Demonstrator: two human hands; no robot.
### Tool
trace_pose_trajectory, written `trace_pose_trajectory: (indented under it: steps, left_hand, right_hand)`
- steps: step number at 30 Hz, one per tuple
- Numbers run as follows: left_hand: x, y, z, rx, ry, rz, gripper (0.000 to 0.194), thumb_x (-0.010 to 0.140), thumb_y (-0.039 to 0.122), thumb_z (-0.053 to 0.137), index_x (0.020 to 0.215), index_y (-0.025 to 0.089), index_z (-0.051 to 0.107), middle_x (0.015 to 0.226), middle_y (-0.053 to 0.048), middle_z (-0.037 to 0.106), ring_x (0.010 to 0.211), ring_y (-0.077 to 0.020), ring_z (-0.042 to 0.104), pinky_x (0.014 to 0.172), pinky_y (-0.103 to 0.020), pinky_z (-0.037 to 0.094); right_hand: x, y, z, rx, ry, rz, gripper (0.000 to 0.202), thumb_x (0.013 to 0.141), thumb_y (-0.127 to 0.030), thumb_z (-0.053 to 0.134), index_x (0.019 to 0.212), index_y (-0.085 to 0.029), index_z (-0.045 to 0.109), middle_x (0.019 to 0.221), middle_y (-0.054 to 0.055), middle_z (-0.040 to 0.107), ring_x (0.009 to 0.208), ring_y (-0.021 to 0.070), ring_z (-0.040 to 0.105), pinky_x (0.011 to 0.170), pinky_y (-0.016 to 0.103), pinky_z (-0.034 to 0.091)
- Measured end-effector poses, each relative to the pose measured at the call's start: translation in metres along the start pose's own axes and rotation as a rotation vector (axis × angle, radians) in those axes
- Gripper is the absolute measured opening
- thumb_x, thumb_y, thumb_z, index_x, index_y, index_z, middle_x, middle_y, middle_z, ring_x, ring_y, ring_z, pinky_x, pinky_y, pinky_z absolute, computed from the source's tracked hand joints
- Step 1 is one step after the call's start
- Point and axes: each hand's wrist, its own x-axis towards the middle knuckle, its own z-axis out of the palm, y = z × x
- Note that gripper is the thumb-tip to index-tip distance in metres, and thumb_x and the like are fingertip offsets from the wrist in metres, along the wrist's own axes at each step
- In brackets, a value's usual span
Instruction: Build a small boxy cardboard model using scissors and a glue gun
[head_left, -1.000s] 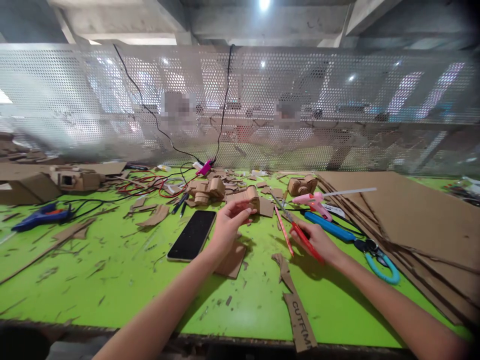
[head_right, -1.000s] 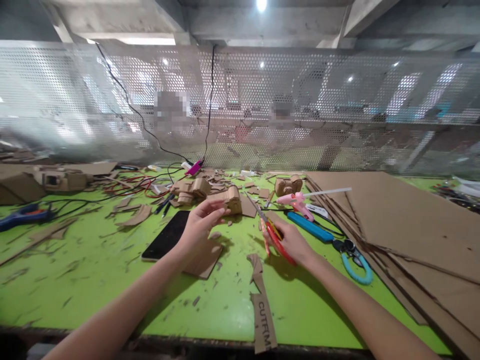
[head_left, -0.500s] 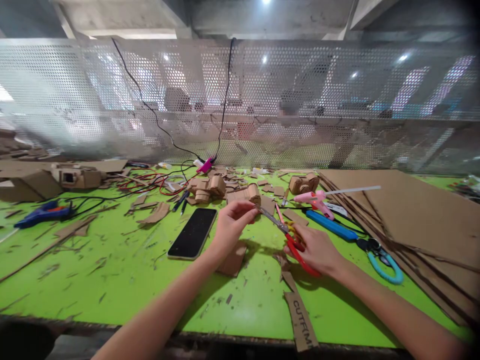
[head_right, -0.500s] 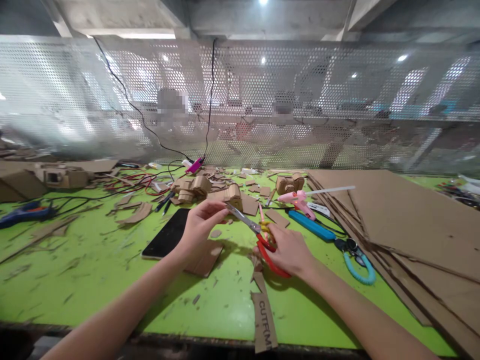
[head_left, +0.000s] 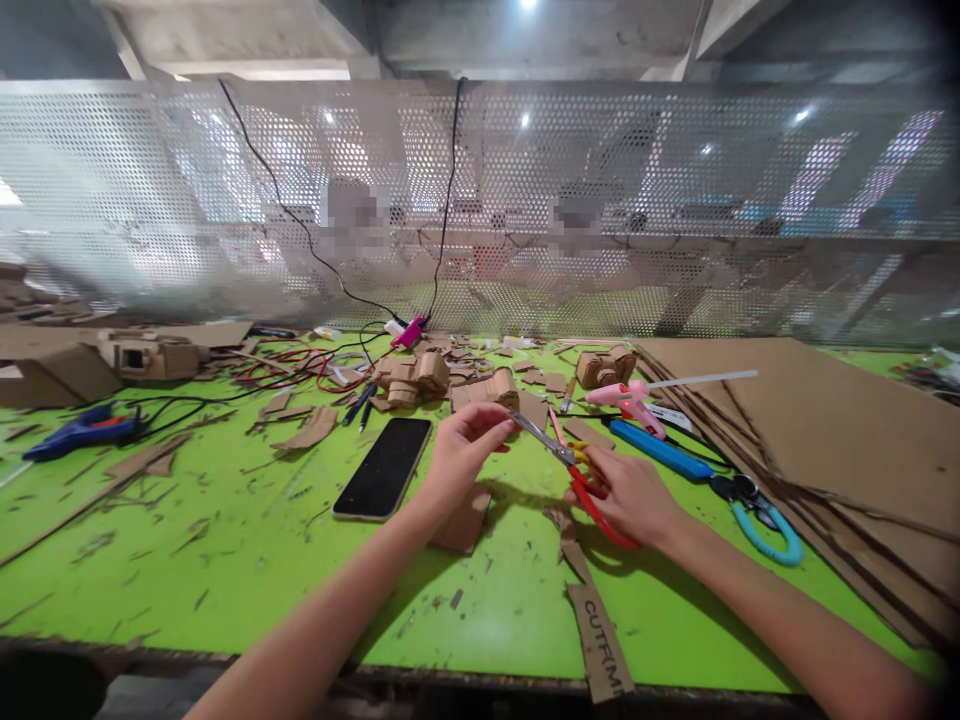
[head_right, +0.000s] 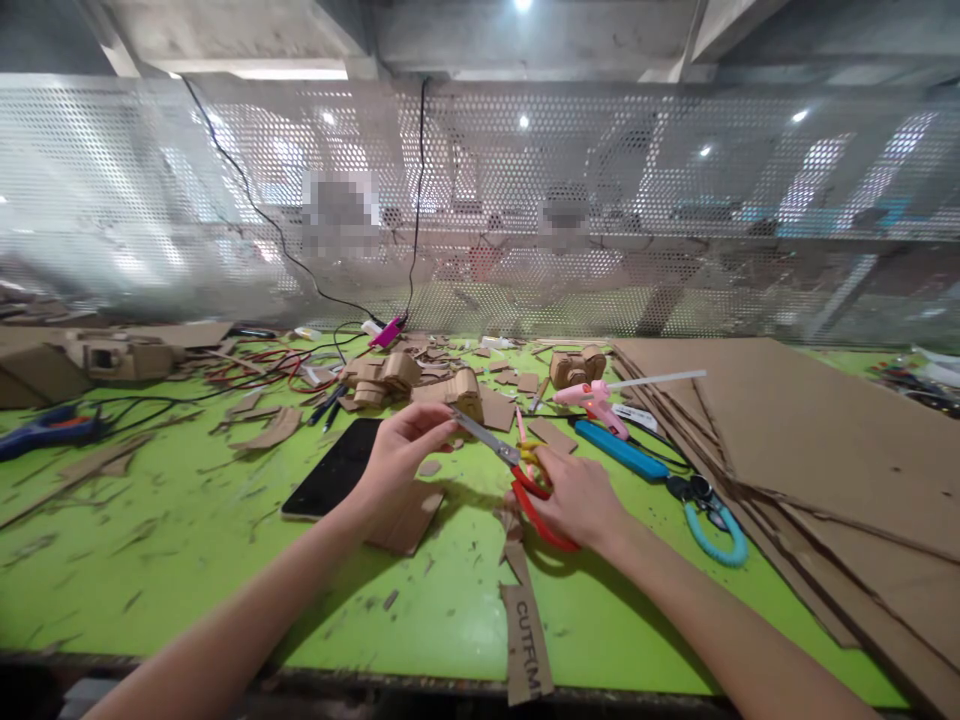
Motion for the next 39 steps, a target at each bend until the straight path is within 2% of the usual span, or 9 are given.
trace_pose_trajectory:
  steps: [5,12,17,22,27,32,39]
  left_hand:
    - [0.0004,0.0011,0.0002,-0.023,0.001,-0.025,0.021,0.065,0.030,0.076,0.076,0.015,0.066,0.073,-0.004,0.072,0.066,-0.0145,0.067,0.058,-0.023,0.054]
    - [0.0005,0.0051,-0.0001,0.036,0.045,-0.007,0.016,0.063,0.026,0.076,0.072,0.014,0.070,0.067,-0.005,0.072,0.063,-0.0157,0.066,0.058,-0.025,0.052]
    - [0.0027,0.0062,-0.0025,-0.002,0.075,0.005,0.020,0.064,0.029,0.077,0.075,0.014,0.070,0.069,-0.006,0.073,0.064,-0.0166,0.067,0.057,-0.025,0.052]
    - [0.0051,0.0058,-0.0061,-0.087,0.101,0.025,0.028,0.062,0.033,0.080,0.078,0.016,0.065,0.070,-0.003,0.072,0.071,-0.0183,0.070,0.054,-0.022,0.052]
    - [0.0019,0.0074,-0.0040,-0.042,0.064,0.008,0.024,0.066,0.033,0.078,0.079,0.015,0.068,0.074,-0.004,0.073,0.069,-0.0155,0.068,0.057,-0.021,0.052]
    - [-0.0003,0.0098,-0.0017,-0.019,0.058,0.007,0.023,0.066,0.032,0.077,0.078,0.015,0.068,0.073,-0.004,0.072,0.066,-0.0155,0.067,0.057,-0.024,0.054]
    - [0.0006,0.0075,-0.0024,-0.008,0.060,0.012,0.021,0.066,0.030,0.077,0.078,0.015,0.069,0.073,-0.005,0.073,0.067,-0.0160,0.068,0.058,-0.025,0.054]
  right_hand:
    - [-0.0002,0.0004,0.0000,-0.002,-0.004,-0.009,0.045,0.088,-0.059,0.047,0.095,-0.016,0.059,0.093,0.012,0.070,0.080,0.0284,0.065,0.067,0.036,0.047]
    - [0.0002,-0.0013,-0.0074,-0.044,0.005,-0.027,0.038,0.090,-0.052,0.046,0.085,-0.017,0.061,0.082,0.010,0.071,0.069,0.0255,0.065,0.060,0.032,0.044]
    - [-0.0015,0.0024,-0.0082,-0.067,0.027,-0.051,0.034,0.091,-0.046,0.045,0.085,-0.017,0.062,0.078,0.010,0.070,0.068,0.0253,0.065,0.060,0.032,0.043]
    - [0.0000,0.0063,-0.0033,-0.005,0.058,-0.051,0.035,0.091,-0.048,0.044,0.092,-0.017,0.061,0.084,0.010,0.070,0.070,0.0231,0.064,0.062,0.031,0.044]
    - [0.0003,0.0055,-0.0028,-0.096,0.060,-0.015,0.040,0.088,-0.052,0.047,0.102,-0.017,0.060,0.096,0.013,0.071,0.078,0.0271,0.066,0.063,0.033,0.044]
    - [-0.0014,0.0025,-0.0032,-0.099,0.089,-0.025,0.042,0.088,-0.054,0.046,0.099,-0.017,0.062,0.098,0.014,0.071,0.078,0.0278,0.066,0.062,0.034,0.045]
    - [-0.0013,0.0007,-0.0050,-0.096,0.073,-0.016,0.037,0.090,-0.048,0.043,0.098,-0.017,0.062,0.099,0.014,0.071,0.075,0.0268,0.066,0.061,0.033,0.045]
